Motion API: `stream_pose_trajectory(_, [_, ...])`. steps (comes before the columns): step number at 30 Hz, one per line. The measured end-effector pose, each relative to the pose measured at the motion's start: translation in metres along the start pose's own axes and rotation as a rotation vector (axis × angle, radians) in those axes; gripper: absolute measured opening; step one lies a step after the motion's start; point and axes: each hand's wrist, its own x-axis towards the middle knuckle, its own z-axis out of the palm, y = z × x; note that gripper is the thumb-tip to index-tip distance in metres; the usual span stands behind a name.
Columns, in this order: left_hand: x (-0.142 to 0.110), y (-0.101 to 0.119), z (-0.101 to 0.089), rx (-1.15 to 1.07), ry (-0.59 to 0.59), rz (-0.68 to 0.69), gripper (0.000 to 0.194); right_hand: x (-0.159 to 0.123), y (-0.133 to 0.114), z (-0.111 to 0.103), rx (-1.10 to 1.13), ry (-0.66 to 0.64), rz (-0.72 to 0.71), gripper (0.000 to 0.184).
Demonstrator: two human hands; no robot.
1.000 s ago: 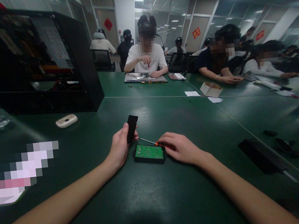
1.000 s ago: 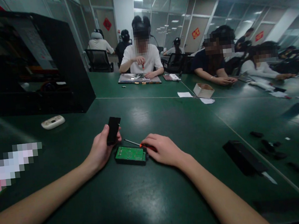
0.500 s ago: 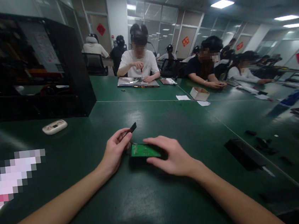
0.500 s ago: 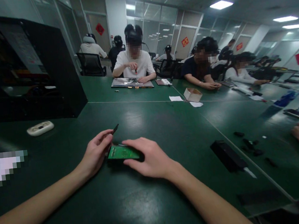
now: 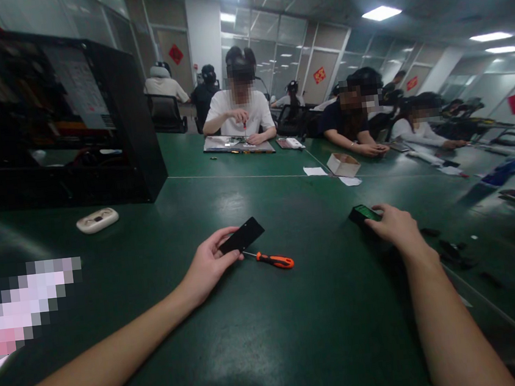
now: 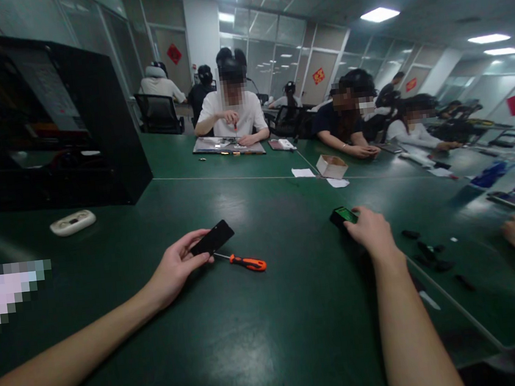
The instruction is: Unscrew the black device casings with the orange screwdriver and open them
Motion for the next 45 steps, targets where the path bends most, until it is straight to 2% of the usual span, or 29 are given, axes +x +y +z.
stream_pose_trajectory(3, [0.001,-0.003,-0.001,-0.013,0.018,-0.020,0.049,-0.002,-0.019,0.004,-0.018,-0.010,-0.031,0.040])
stream_pose_trajectory(6, [0.002,-0.004,-0.001,0.000,0.007,-0.051,0.045,-0.008,-0.078,0.005,0.026,0.004,-0.152,0.050])
stream_pose_trajectory(7, [0.001,-0.004,-0.001,0.005,-0.004,-0.066,0.043,-0.014,-0.103,0.004,0.068,0.002,-0.235,0.052])
stream_pose_trajectory(8, [0.001,-0.004,-0.001,0.008,-0.022,-0.079,0.041,-0.021,-0.130,0.004,0.163,-0.021,-0.385,0.054])
stream_pose_trajectory(11, [0.000,-0.003,0.000,0.008,-0.087,-0.086,0.037,-0.049,-0.201,0.004,0.245,-0.163,-0.909,0.054])
stream_pose_trajectory(13, [0.000,-0.001,0.000,0.003,-0.123,-0.056,0.036,-0.068,-0.232,0.007,0.261,-0.202,-1.052,0.045])
stream_pose_trajectory(16, [-0.001,0.000,0.001,0.002,-0.157,-0.034,0.034,-0.080,-0.248,0.011,0.273,-0.219,-1.085,0.037])
stream_pose_trajectory(18, [-0.001,0.000,0.001,0.019,-0.131,-0.036,0.038,-0.072,-0.238,0.010,0.246,-0.224,-1.057,0.036])
stream_pose_trajectory(20, [0.000,0.000,0.001,0.058,-0.067,-0.028,0.042,-0.054,-0.211,0.003,0.194,-0.183,-0.918,0.036])
stream_pose_trajectory(22, [0.000,0.000,0.000,0.106,-0.029,-0.021,0.040,-0.031,-0.168,-0.008,0.127,-0.096,-0.627,0.037])
stream_pose_trajectory(25, [0.001,0.000,-0.001,0.164,-0.057,-0.018,0.034,-0.006,-0.088,-0.021,-0.016,0.031,-0.129,0.041])
stream_pose_trajectory(26, [0.001,0.000,-0.001,0.177,-0.065,-0.011,0.032,-0.002,-0.063,-0.023,-0.088,0.014,0.006,0.045])
stream_pose_trajectory(27, [0.000,0.000,-0.001,0.187,-0.067,-0.003,0.031,0.000,-0.041,-0.024,-0.122,-0.002,0.083,0.046])
stream_pose_trajectory(29, [0.000,-0.001,-0.002,0.202,-0.063,0.002,0.030,0.000,-0.011,-0.021,-0.197,-0.092,0.216,0.048])
stream_pose_trajectory(31, [0.000,-0.001,-0.002,0.213,-0.058,-0.003,0.030,-0.003,0.001,-0.015,-0.227,-0.177,0.261,0.045])
stream_pose_trajectory(34, [0.000,-0.001,-0.002,0.227,-0.064,-0.015,0.030,-0.004,-0.002,-0.006,-0.229,-0.237,0.236,0.043])
stream_pose_trajectory(38, [0.000,0.000,-0.001,0.244,-0.073,-0.011,0.029,-0.003,-0.009,-0.001,-0.236,-0.273,0.213,0.044])
stream_pose_trajectory(45, [0.000,-0.002,-0.001,0.258,-0.078,-0.002,0.029,-0.004,-0.006,-0.002,-0.278,-0.302,0.254,0.047])
